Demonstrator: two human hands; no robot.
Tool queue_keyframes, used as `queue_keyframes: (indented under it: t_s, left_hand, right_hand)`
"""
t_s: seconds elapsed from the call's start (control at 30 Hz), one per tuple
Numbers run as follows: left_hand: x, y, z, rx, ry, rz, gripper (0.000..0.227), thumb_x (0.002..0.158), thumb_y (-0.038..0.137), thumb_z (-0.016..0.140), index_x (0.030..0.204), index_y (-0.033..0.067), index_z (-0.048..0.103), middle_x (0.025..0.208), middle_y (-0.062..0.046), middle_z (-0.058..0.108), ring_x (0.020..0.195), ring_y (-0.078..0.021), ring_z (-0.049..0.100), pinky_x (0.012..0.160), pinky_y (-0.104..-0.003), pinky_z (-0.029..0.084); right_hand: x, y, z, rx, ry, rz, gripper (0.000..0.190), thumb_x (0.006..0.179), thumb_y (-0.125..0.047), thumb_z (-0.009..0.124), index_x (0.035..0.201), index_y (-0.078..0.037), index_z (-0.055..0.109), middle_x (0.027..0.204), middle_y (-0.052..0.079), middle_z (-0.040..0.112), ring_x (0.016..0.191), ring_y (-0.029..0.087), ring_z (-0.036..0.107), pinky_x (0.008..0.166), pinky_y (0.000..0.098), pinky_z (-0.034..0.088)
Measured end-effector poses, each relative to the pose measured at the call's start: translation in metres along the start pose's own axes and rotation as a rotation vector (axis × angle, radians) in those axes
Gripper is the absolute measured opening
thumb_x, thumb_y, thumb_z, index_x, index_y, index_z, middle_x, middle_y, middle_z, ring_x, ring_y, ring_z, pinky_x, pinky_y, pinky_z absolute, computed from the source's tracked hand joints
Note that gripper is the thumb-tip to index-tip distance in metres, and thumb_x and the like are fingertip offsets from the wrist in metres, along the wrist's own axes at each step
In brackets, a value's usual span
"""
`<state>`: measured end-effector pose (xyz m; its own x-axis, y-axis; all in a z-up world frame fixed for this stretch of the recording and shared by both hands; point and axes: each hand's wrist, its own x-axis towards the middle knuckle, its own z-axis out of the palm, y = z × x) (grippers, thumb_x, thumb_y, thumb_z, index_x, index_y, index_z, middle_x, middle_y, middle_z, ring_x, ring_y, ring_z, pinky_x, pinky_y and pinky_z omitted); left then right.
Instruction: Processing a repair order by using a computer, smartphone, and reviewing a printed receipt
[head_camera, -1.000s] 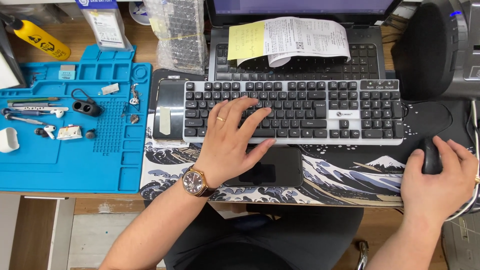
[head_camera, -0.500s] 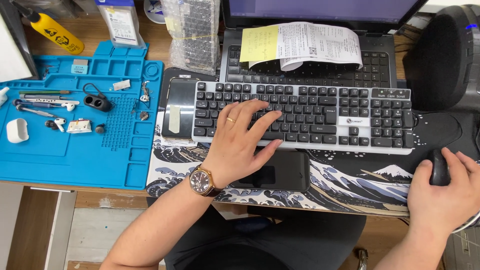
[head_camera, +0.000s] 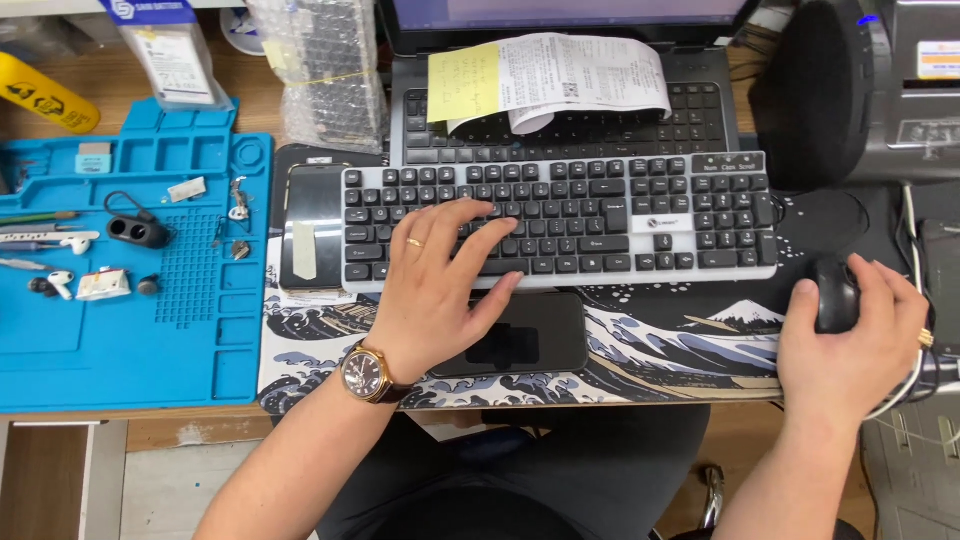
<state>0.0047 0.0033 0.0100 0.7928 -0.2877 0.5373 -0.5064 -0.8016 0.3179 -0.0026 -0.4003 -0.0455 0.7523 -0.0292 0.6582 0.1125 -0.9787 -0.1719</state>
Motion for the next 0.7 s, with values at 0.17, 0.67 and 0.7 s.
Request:
queue_keyframes:
  t_s: [0.17, 0.67, 0.7]
  left_hand:
    - [-0.0004, 0.0008, 0.0015, -0.001, -0.002, 0.006, 0.036, 0.100, 0.032, 0.066, 0.131, 0.0146, 0.058, 0.131, -0.010, 0.057, 0.118, -0.0306, 0.060, 0.104, -0.052, 0.042]
    - [0.0001, 0.0010, 0.0022, 0.040, 0.000, 0.020, 0.033, 0.099, 0.031, 0.066, 0.127, 0.0144, 0.061, 0.129, -0.009, 0.058, 0.117, -0.0302, 0.060, 0.101, -0.051, 0.042]
    - [-0.0008, 0.0009, 0.0019, 0.041, 0.002, 0.020, 0.033, 0.099, 0.031, 0.067, 0.127, 0.0146, 0.061, 0.129, -0.009, 0.058, 0.117, -0.0301, 0.060, 0.101, -0.051, 0.042]
  right_hand:
    - [-0.0003, -0.0011, -0.0011, -0.008, -0.003, 0.029, 0.034, 0.100, -0.003, 0.080, 0.132, 0.010, 0.076, 0.133, 0.023, 0.062, 0.119, 0.042, 0.066, 0.095, 0.0547, 0.054]
    - [0.0020, -0.0039, -0.0011, 0.005, -0.001, 0.059, 0.033, 0.098, -0.004, 0.081, 0.129, 0.005, 0.076, 0.132, 0.019, 0.063, 0.121, 0.040, 0.064, 0.097, 0.0535, 0.053]
    - [0.0016, -0.0044, -0.0011, 0.008, -0.006, 0.064, 0.033, 0.098, -0.004, 0.082, 0.129, 0.005, 0.076, 0.132, 0.019, 0.062, 0.121, 0.039, 0.064, 0.097, 0.0537, 0.053]
